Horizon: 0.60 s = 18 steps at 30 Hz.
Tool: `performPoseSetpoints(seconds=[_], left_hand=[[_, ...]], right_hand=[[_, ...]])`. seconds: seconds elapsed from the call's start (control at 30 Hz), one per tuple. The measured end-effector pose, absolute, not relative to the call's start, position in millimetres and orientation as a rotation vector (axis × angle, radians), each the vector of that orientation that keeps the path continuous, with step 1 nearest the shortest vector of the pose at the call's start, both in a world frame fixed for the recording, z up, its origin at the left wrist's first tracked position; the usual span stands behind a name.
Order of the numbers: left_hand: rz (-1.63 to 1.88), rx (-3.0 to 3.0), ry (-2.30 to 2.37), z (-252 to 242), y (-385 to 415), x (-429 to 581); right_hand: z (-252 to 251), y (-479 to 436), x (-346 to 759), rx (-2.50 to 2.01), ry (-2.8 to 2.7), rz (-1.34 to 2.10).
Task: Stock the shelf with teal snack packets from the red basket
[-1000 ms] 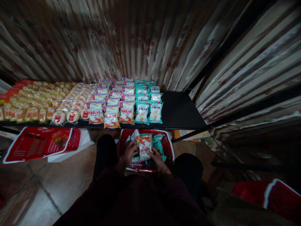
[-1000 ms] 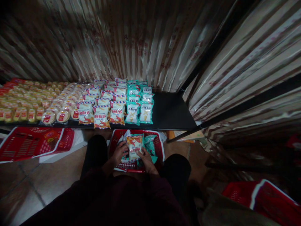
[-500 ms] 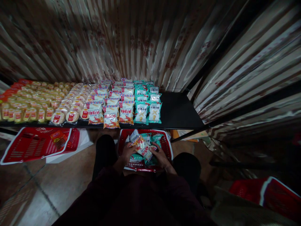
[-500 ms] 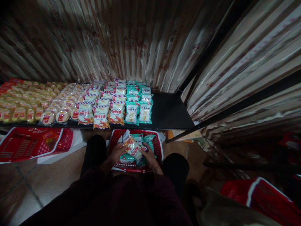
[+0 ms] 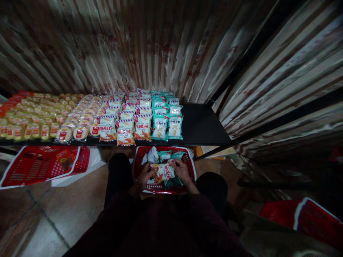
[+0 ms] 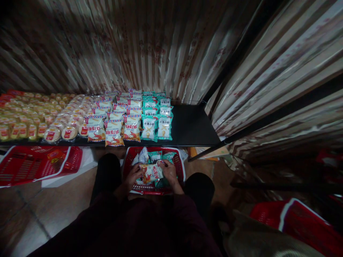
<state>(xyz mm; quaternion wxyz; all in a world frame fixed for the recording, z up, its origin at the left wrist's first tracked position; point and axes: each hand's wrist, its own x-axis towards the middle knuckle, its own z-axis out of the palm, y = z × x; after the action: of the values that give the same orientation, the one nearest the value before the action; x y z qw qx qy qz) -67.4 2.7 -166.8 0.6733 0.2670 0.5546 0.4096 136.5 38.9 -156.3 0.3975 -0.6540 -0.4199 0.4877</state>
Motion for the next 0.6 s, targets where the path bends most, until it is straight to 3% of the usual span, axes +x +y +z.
performPoseSetpoints(seconds=[0.27,0.6], left_hand=[[0.842,0.712,1.193,-165,11,-63],[0.870,0.688,1.254,-172,1,-58]], right_hand=[[-142,51,132,-1.659,-1.534,1.077],[-140,55,128,-1.838,-1.591,0.961]])
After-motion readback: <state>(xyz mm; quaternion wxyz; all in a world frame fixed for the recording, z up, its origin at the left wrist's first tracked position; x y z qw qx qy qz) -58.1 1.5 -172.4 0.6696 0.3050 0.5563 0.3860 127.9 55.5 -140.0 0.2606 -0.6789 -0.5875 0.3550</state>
